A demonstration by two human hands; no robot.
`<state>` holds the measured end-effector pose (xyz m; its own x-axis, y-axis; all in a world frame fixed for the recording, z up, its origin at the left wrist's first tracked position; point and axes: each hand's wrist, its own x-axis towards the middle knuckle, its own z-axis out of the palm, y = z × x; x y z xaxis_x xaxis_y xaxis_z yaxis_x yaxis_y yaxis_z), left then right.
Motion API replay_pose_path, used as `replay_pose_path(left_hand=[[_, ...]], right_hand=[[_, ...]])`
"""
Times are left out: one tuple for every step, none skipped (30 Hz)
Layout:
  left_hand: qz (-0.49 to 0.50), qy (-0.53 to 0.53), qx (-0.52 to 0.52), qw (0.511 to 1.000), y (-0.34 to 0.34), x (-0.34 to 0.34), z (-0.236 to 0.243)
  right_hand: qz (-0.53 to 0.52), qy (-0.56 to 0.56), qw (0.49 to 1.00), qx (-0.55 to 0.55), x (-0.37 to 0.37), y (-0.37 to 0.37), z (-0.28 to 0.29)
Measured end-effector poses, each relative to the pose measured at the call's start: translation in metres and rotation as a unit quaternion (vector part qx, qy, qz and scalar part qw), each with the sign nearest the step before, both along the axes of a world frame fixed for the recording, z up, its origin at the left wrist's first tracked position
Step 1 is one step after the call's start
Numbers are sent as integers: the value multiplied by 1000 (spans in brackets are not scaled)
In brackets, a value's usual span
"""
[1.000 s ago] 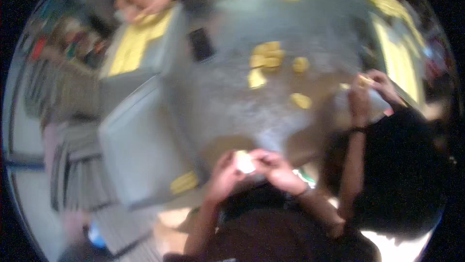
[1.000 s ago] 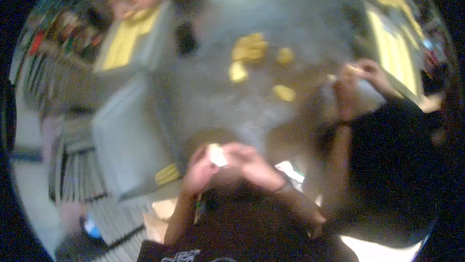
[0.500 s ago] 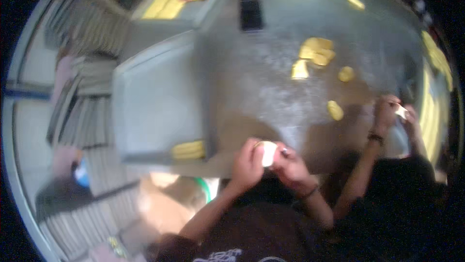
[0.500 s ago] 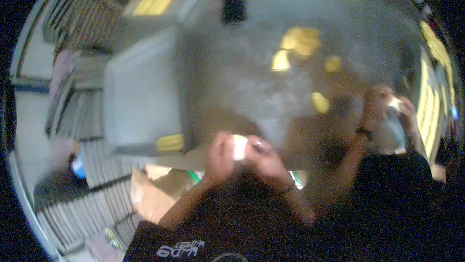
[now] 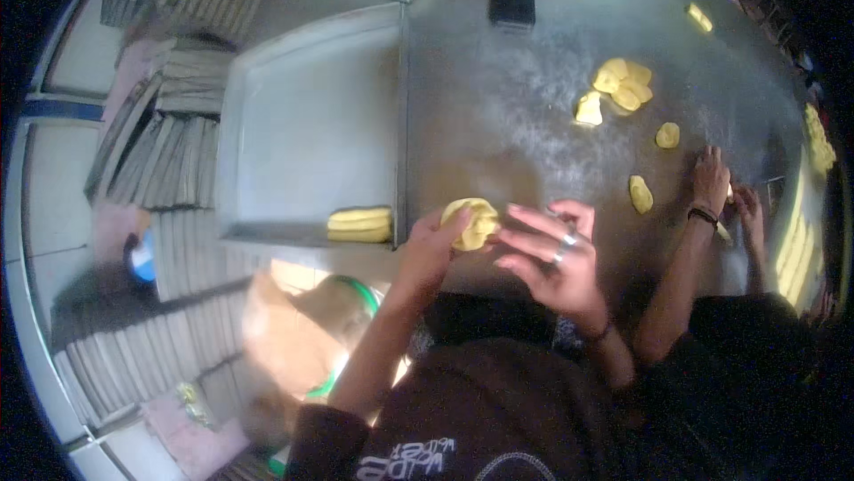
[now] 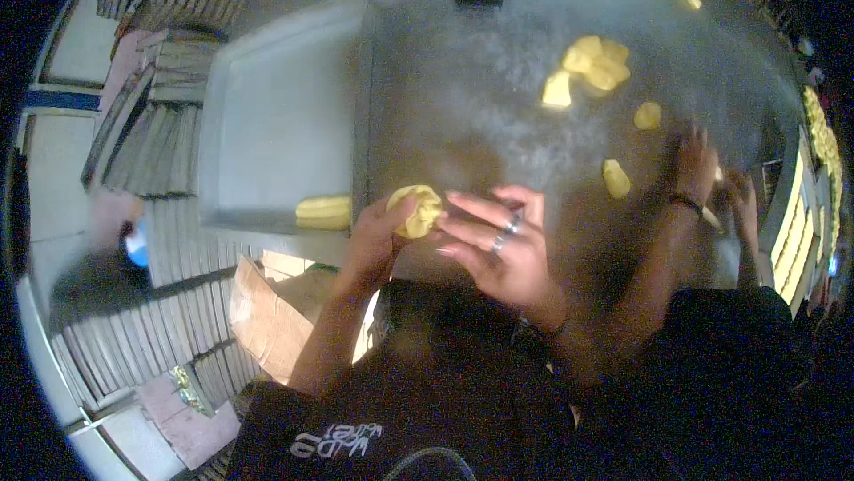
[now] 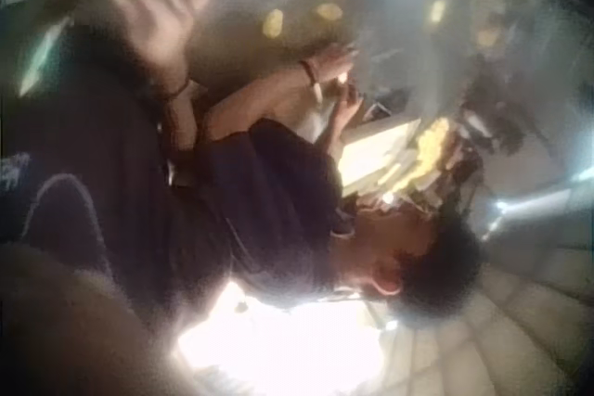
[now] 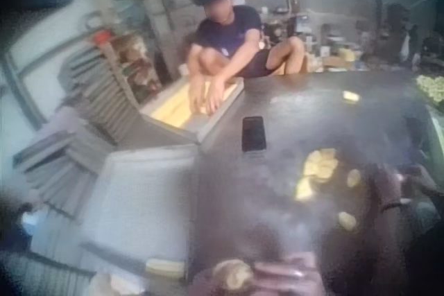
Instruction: The person slides filled baking trays into a rack, retrieves an empty tray, and carries it to a table. The person then shapes dough pieces into logs by hand and arranges them in the tray.
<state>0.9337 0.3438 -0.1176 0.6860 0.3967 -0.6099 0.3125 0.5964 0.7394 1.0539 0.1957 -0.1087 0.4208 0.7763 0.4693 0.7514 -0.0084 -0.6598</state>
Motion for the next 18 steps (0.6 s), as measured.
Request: replay_pose_path(left_hand=[[-4,2,-5,1000,1,-2,2],[-54,-6,2,999,-2,1,1],[-105,-14,9,994,-5,3,-1],[-115,-18,0,993,-5,1,-2],[-158,2,116,981,-2,-3,-5],[-198,17,231,953,-3,-3,-8],[-207,10,225,952,-10,2,-15],[-196,-59,189,960,-13,5,-17],[-185,-128,152,963,-16,8,-17],[-258,-102,181,943,-18,14,-16],[-263,-101,182,942,-23,19,-9],[-233,-98,61,966,-28,22,-2],[-198,-93,-60,974,-29,24,3],[-235,-80,-31,968,-27,25,3],[-241,-79,-31,967,-29,25,4],[-229,-68,-7,971,-32,25,5],[-217,-56,17,974,-35,25,6],[-223,-55,17,973,-34,24,3]], right_hand=[[19,-23,999,-21,2,0,0],[12,-24,999,-29,4,-3,-5],[5,-40,999,-13,2,-4,-12],[-4,-56,998,3,-1,-6,-16],[-12,-57,998,-4,-2,-6,-18],[-20,-50,999,2,-4,-5,-16],[-28,-43,999,8,-3,-8,-16],[-29,-12,999,26,-2,-10,-17],[-35,-12,999,26,-3,-14,-17],[-79,63,994,30,-5,-20,-15],[-120,139,982,35,-8,-23,-12],[-141,150,978,21,-10,-25,-7],[-145,152,977,24,-11,-25,-9],[-140,156,978,9,-11,-28,-13],[-135,160,978,-5,-11,-31,-15],[-141,160,977,-4,-9,-33,-14],[-121,181,976,-23,-4,-37,-13],[-101,202,973,-42,0,-40,-14]])
